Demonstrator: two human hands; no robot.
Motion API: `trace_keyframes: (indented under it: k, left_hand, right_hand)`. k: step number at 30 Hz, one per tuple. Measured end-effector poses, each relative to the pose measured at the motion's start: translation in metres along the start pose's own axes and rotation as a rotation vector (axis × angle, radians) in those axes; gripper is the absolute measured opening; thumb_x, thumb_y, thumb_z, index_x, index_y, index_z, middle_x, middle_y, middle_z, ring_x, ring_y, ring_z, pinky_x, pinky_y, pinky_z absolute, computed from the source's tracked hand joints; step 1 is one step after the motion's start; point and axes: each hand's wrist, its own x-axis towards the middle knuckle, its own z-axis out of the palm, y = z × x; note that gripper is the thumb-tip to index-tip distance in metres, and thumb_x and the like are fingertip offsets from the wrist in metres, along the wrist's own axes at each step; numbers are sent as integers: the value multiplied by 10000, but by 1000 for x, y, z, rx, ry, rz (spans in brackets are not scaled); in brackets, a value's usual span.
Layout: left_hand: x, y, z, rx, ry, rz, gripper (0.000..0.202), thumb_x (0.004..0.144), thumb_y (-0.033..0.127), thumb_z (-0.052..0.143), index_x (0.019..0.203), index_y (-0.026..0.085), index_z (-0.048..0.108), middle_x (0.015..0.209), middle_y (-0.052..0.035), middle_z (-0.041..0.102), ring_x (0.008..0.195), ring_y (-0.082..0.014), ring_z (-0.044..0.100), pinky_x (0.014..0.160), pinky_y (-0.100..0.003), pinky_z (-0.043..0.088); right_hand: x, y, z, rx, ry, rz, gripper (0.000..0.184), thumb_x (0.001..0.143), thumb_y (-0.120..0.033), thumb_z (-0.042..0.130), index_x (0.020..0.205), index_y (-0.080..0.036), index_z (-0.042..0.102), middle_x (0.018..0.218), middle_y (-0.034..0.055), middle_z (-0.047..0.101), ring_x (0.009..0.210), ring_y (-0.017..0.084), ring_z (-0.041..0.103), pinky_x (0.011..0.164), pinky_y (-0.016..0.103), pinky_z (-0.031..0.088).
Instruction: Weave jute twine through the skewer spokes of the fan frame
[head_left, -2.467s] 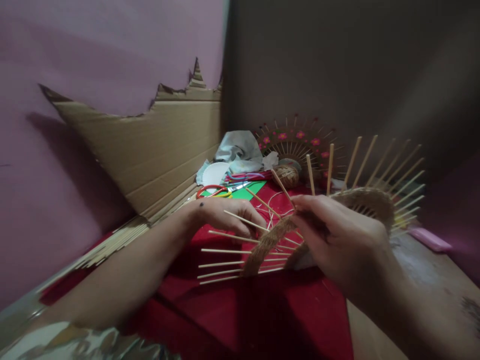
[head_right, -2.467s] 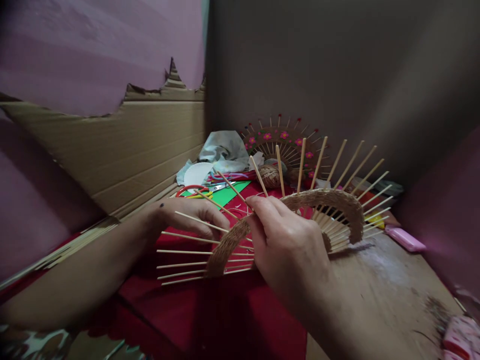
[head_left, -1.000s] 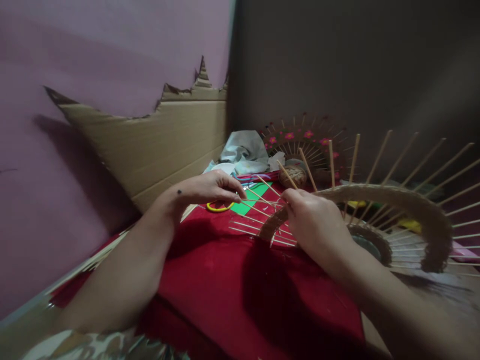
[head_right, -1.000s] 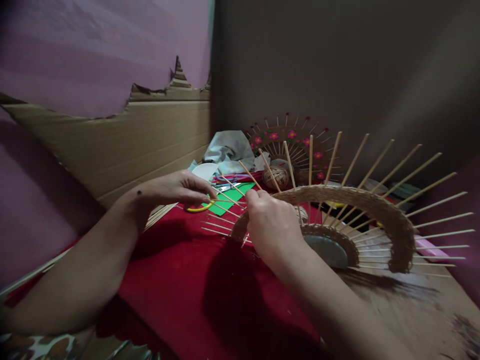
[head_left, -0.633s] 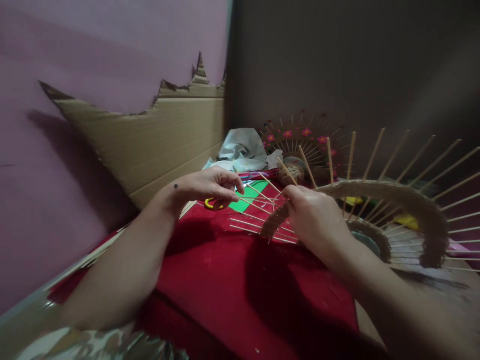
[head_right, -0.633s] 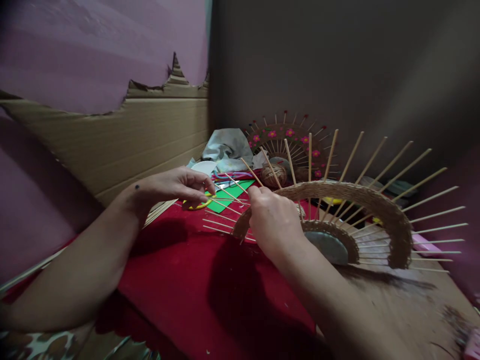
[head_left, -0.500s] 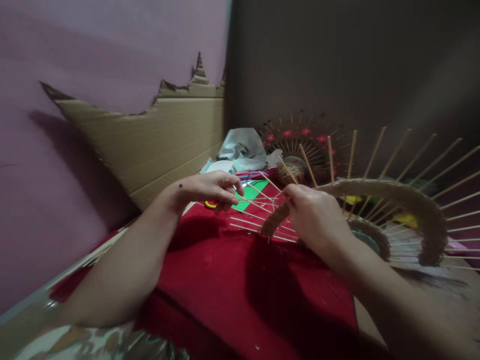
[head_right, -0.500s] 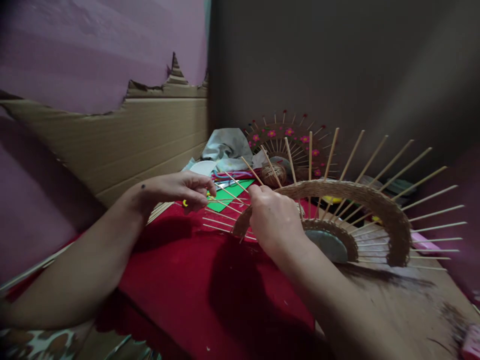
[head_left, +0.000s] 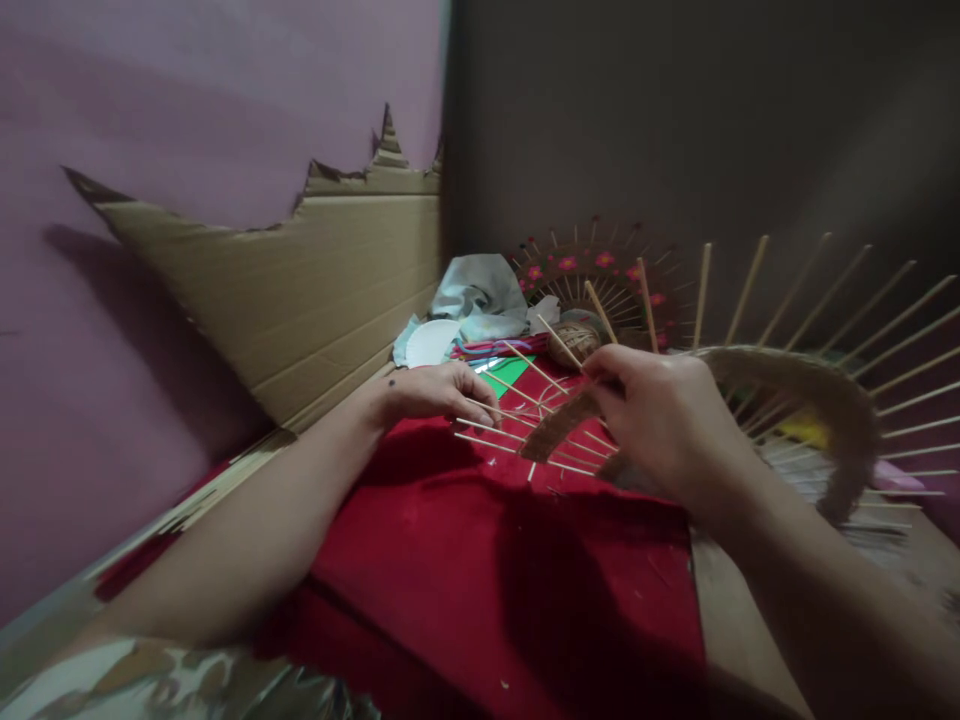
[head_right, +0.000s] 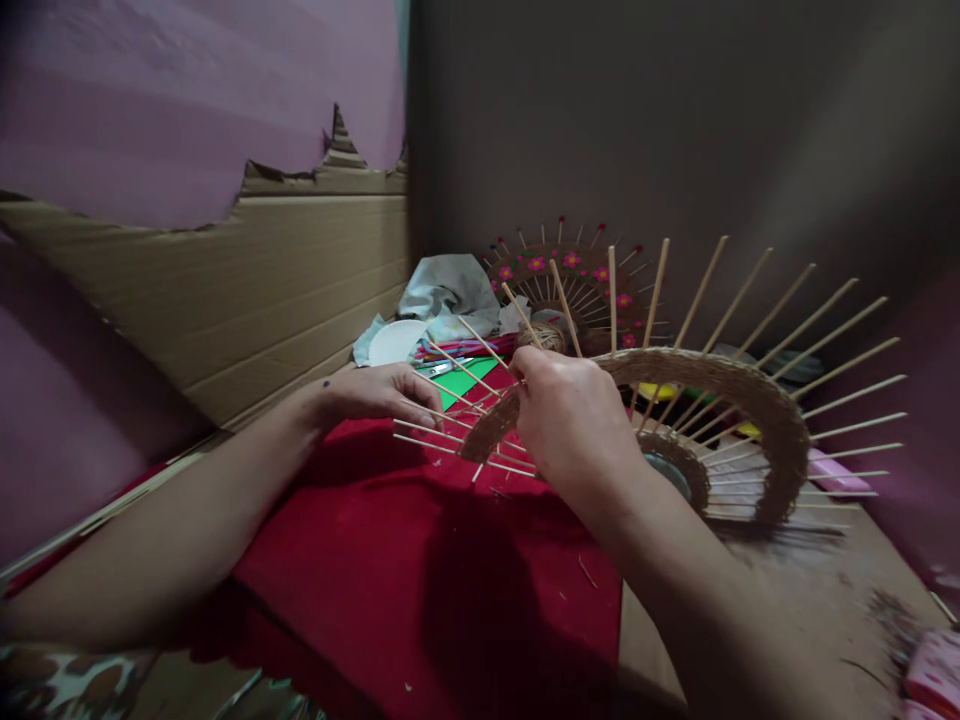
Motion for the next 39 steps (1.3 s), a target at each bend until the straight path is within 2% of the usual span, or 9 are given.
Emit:
trace_keyframes:
  k: [6,10,16,23,33,36,39]
  left_hand:
    - [-7,10,0,-115,45,2,122,679,206,683,753,110,702,563,-11,582,455,-49,462,411,-149,356]
    - [-12,15,-2,-106,67,-37,118,700,214,672,738,108,708,583,-29,603,445,-43,465,399,-145,348]
    - [-16,15,-5,-91,87,-43,137,694,217,675,775,115,717,606,-35,613,451,-47,472,391,-144,340]
    - [-18,15,-8,-23,87,-30,237,720,267,655,908,132,711,641,-39,609,497,-62,479,429,-159,364]
    - [-19,15,-8,22,139,1,248,730,278,644,910,122,713,585,-26,590,457,-54,427,413,-171,334]
    - [-17,18,-6,89,204,18,210,713,246,654,876,132,719,687,-55,672,529,-76,523,467,-172,394]
    - [-13,20,-2,215,302,70,186,718,212,640,871,141,718,818,-76,715,700,-121,615,626,-206,469]
  right_hand:
    - [1,3,0,-18,37,-3,168,755,-163,494,808,-201,649,694,32,668,608,159,583,565,270,373]
    - [1,6,3,-14,45,-7,166,761,-178,500,835,-198,648,721,37,674,626,167,590,578,278,379]
    - [2,9,5,-72,49,1,170,753,-165,496,827,-199,644,730,45,680,643,181,599,569,283,370]
    - [3,11,6,-67,69,16,159,747,-168,497,811,-201,639,691,33,660,609,165,574,557,274,360]
    - [4,12,5,-101,72,24,181,748,-162,485,822,-204,644,694,40,660,614,173,577,560,286,354]
    - [4,13,6,-124,81,31,176,748,-166,490,828,-203,643,697,42,664,611,174,578,557,288,352]
    - [4,13,5,-132,85,38,169,756,-168,489,827,-197,640,716,52,668,616,181,582,547,291,347]
